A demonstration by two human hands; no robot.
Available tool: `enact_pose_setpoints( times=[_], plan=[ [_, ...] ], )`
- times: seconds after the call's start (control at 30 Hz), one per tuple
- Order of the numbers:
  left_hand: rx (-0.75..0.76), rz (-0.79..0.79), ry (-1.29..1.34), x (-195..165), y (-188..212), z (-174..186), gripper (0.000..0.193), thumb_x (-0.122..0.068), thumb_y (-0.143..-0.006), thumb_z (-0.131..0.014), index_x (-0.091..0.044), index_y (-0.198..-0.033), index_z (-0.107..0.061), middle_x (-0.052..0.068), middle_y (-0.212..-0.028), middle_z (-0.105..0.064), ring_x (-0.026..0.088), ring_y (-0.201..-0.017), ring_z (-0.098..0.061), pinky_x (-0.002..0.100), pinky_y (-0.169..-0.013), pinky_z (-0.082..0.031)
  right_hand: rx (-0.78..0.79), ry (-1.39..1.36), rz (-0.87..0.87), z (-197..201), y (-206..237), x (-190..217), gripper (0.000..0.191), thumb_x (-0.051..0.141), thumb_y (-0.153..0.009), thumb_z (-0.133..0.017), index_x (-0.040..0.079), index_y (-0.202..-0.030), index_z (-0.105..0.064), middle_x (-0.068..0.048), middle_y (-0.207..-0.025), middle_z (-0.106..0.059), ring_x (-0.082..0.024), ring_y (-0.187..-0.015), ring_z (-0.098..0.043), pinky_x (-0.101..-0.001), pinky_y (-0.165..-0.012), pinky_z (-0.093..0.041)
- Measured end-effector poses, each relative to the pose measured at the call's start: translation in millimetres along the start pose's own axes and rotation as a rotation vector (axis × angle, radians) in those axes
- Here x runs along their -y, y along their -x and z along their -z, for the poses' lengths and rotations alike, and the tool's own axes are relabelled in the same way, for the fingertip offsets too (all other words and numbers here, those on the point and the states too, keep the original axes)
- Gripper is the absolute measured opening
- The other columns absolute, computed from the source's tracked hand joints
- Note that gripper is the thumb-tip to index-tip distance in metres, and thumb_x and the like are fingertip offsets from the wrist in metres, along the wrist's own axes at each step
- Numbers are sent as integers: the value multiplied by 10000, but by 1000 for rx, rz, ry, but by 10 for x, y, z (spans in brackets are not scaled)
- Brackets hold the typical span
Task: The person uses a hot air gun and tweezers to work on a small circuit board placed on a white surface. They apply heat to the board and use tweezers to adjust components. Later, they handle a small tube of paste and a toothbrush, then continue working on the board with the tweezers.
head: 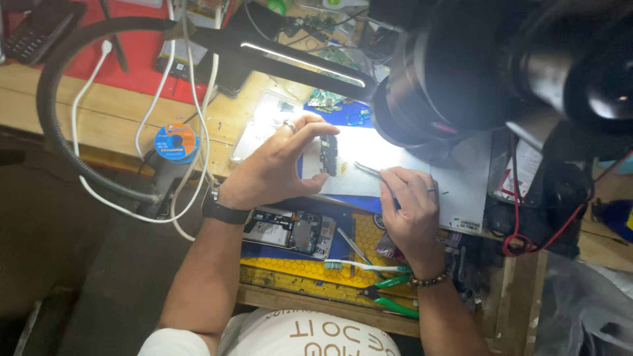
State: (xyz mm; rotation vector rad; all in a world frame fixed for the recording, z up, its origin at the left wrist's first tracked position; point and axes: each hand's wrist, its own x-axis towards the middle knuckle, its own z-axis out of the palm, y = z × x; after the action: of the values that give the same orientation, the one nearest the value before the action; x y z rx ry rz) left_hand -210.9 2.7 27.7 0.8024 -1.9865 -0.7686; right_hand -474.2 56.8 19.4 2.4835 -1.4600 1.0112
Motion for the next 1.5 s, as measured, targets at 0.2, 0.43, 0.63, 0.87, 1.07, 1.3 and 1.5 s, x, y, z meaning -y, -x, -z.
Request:
enact_pose_setpoints(
  times=[0.2,0.43,0.63,0.87,1.07,1.3,1.5],
  plan=[
    [5,28,-22,-32,5,-18,624,-93,-792,-805,-97,-1353,-530,113,-1227,-591,266,-988,-638,370,-871,-543,5,-4,5,20,3,-5,220,-3,-896,-755,14,-1113,-723,-95,-1102,-703,-268,-1036,-648,-402,-928,-493],
    [9,27,-24,-61,9,-54,636,-100,-771,-826,-99,-1338,-538,111,-1202,-585,274,-1016,-634,369,-898,-548,-15,0,25,16,31,-42,227,-9,-891,-750,10,-1115,-719,-97,-1095,-702,-272,-1032,-649,-400,-930,-495],
    [10,86,-31,-116,-14,-95,664,-163,-786,-838,-58,-1358,-518,124,-1205,-642,267,-1019,-689,360,-890,-573,-44,-2,35,41,40,-57,232,-7,-887,-759,19,-1114,-719,-81,-1082,-698,-258,-1021,-649,-386,-921,-502],
    [1,-19,-169,-134,-37,-111,410,-202,-790,-853,-74,-1091,-607,107,-1185,-674,287,-1034,-691,379,-879,-564,-37,3,25,94,31,-45,229,0,-879,-760,22,-1103,-718,-77,-1081,-695,-251,-1019,-647,-379,-912,-503],
    [33,32,-182,-149,-36,-142,368,-191,-772,-857,-75,-1056,-653,97,-1225,-675,316,-970,-687,404,-828,-558,-33,5,33,103,35,-62,219,8,-884,-760,18,-1099,-720,-77,-1075,-693,-241,-1012,-645,-378,-910,-504],
    [-2,15,-207,-173,-61,-262,449,-198,-788,-845,-67,-1152,-618,116,-1290,-640,338,-1074,-678,409,-878,-561,-26,-13,27,136,44,-51,208,9,-890,-748,14,-1095,-713,-80,-1076,-696,-249,-1009,-647,-380,-912,-505],
    [-44,-29,-230,-224,-66,-324,488,-206,-794,-842,-72,-1203,-611,109,-1296,-641,325,-1123,-676,417,-920,-559,-30,-20,34,173,58,-57,202,8,-898,-747,11,-1097,-713,-80,-1076,-699,-247,-1011,-652,-378,-908,-503]
  ],
)
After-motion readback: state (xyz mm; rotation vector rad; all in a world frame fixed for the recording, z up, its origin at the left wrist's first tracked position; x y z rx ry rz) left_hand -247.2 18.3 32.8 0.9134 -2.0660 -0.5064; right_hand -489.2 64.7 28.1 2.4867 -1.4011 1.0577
